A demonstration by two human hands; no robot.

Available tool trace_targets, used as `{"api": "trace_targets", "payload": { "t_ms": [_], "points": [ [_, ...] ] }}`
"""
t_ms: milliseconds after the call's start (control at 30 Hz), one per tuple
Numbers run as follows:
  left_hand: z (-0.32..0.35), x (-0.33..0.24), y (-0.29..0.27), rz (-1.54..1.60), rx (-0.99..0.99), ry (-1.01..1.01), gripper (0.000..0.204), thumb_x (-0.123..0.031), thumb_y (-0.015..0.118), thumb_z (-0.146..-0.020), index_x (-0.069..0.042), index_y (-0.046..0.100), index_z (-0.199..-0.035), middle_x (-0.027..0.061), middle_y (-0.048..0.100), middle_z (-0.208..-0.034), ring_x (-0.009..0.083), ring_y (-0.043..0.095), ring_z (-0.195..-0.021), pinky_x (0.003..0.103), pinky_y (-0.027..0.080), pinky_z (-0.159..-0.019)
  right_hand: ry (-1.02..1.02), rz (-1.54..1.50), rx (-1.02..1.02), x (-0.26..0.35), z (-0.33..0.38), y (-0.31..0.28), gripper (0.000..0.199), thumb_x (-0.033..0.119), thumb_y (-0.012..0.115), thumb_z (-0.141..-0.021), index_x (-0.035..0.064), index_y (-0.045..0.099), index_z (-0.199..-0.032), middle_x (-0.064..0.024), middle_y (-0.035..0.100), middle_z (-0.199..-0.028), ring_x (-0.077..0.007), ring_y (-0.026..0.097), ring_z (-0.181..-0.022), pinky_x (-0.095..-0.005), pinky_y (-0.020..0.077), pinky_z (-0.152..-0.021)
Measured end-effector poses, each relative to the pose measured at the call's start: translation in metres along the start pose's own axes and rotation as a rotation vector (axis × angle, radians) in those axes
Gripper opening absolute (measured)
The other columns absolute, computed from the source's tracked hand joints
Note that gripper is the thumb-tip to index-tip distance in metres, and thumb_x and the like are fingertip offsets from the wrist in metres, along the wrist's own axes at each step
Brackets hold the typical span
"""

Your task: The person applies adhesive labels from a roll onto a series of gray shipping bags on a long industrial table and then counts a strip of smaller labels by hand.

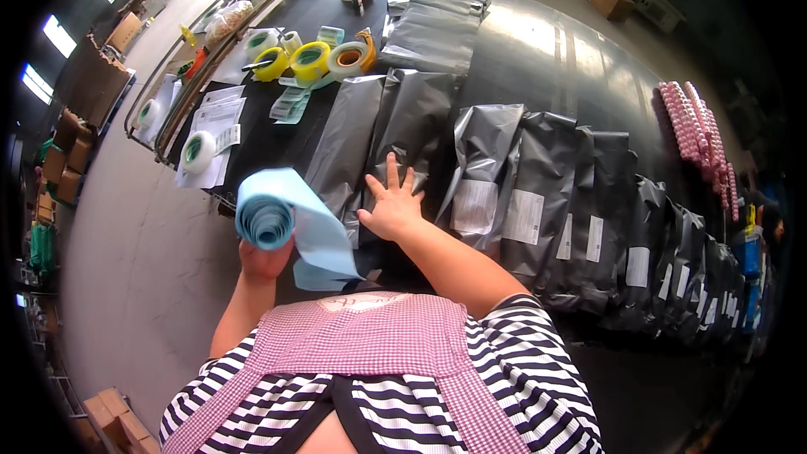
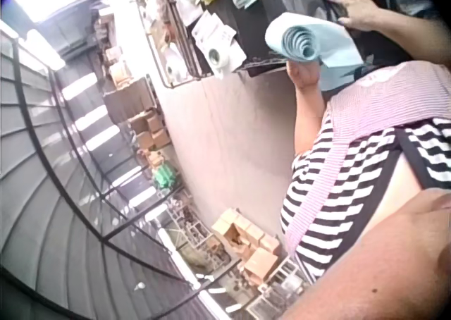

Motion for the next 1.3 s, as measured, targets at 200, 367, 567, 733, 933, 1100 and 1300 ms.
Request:
{"api": "trace_targets", "payload": {
  "t_ms": [200, 367, 567, 733, 933, 1100, 1300],
  "points": [
    [-0.031, 0.054, -0.031, 0.108, -0.132, -0.19, 0.041, -0.029, 0.058, -0.1, -0.005, 0.054, -0.134, 0.007, 0.061, -0.133, 0.0227, 0.053, -0.126, 0.04, 0.037, -0.11, 0.165, -0.249, -0.3, -0.032, -0.018, 0.036, 0.086, 0.043, 0.069, -0.076, 0.0322, 0.034, -0.153, -0.0313, 0.007, -0.161, -0.0469, 0.022, -0.146, -0.054, 0.0268, -0.116],
    [-0.056, 0.039, -0.054, 0.076, -0.094, -0.191, 0.051, -0.033, 0.056, -0.101, -0.005, 0.046, -0.142, 0.0087, 0.055, -0.141, 0.0259, 0.047, -0.134, 0.044, 0.03, -0.115, 0.075, -0.11, -0.145, -0.007, 0.032, 0.04, 0.099, 0.044, 0.071, -0.076, 0.0322, 0.017, -0.159, -0.0369, 0.015, -0.157, -0.0494, 0.031, -0.141, -0.0537, 0.0239, -0.117],
    [-0.057, -0.004, -0.066, 0.039, -0.029, -0.283, 0.05, -0.035, 0.056, -0.101, -0.005, 0.047, -0.14, 0.0084, 0.058, -0.137, 0.026, 0.051, -0.129, 0.045, 0.034, -0.112, -0.06, -0.145, -0.168, 0.004, 0.068, 0.061, 0.084, 0.003, 0.06, -0.076, 0.0333, 0.038, -0.151, -0.0337, 0.025, -0.155, -0.0467, 0.035, -0.14, -0.0482, 0.027, -0.118],
    [-0.058, -0.032, -0.026, -0.181, -0.105, -0.481, 0.033, -0.022, 0.066, -0.097, -0.001, 0.058, -0.121, 0.0091, 0.066, -0.115, 0.0213, 0.063, -0.107, 0.038, 0.047, -0.097, 0.061, -0.173, -0.025, 0.028, 0.086, 0.022, 0.063, 0.008, 0.066, -0.077, 0.0235, 0.056, -0.138, -0.0276, 0.041, -0.149, -0.0418, 0.041, -0.137, -0.0444, 0.0306, -0.117],
    [-0.052, -0.057, -0.013, -0.331, -0.1, -0.548, 0.033, -0.023, 0.073, -0.092, -0.004, 0.063, -0.117, 0.0059, 0.068, -0.106, 0.015, 0.064, -0.093, 0.032, 0.05, -0.086, -0.437, -0.046, -0.852, 0.116, 0.097, -0.034, 0.036, 0.013, 0.07, -0.082, 0.0139, 0.066, -0.117, -0.0094, 0.059, -0.132, -0.0295, 0.053, -0.128, -0.0472, 0.0367, -0.111],
    [-0.05, -0.068, 0.0, -0.234, -0.126, -0.735, 0.041, -0.035, 0.071, -0.094, -0.007, 0.06, -0.122, 0.0067, 0.067, -0.11, 0.0124, 0.061, -0.093, 0.028, 0.047, -0.081, -0.558, 0.333, -0.784, 0.127, 0.066, -0.015, 0.058, 0.016, 0.076, -0.078, 0.0234, 0.058, -0.133, -0.0087, 0.051, -0.137, -0.0328, 0.053, -0.126, -0.0466, 0.0387, -0.11],
    [-0.048, -0.082, -0.002, -0.602, 0.294, -0.713, 0.045, -0.011, 0.077, -0.088, 0.001, 0.055, -0.125, 0.0065, 0.064, -0.111, 0.015, 0.061, -0.106, 0.032, 0.049, -0.098, -0.267, -0.804, -0.521, 0.131, 0.069, -0.019, 0.061, 0.009, 0.08, -0.076, 0.0116, 0.056, -0.132, -0.0137, 0.058, -0.122, -0.0285, 0.06, -0.112, -0.0372, 0.0483, -0.096]
  ]
}}
Point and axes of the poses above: each hand's wrist, its own z-axis away from the middle knuckle, its own y-axis out of the palm, x = y × z, the point moved 1 cm from there along -z, towards the middle knuckle
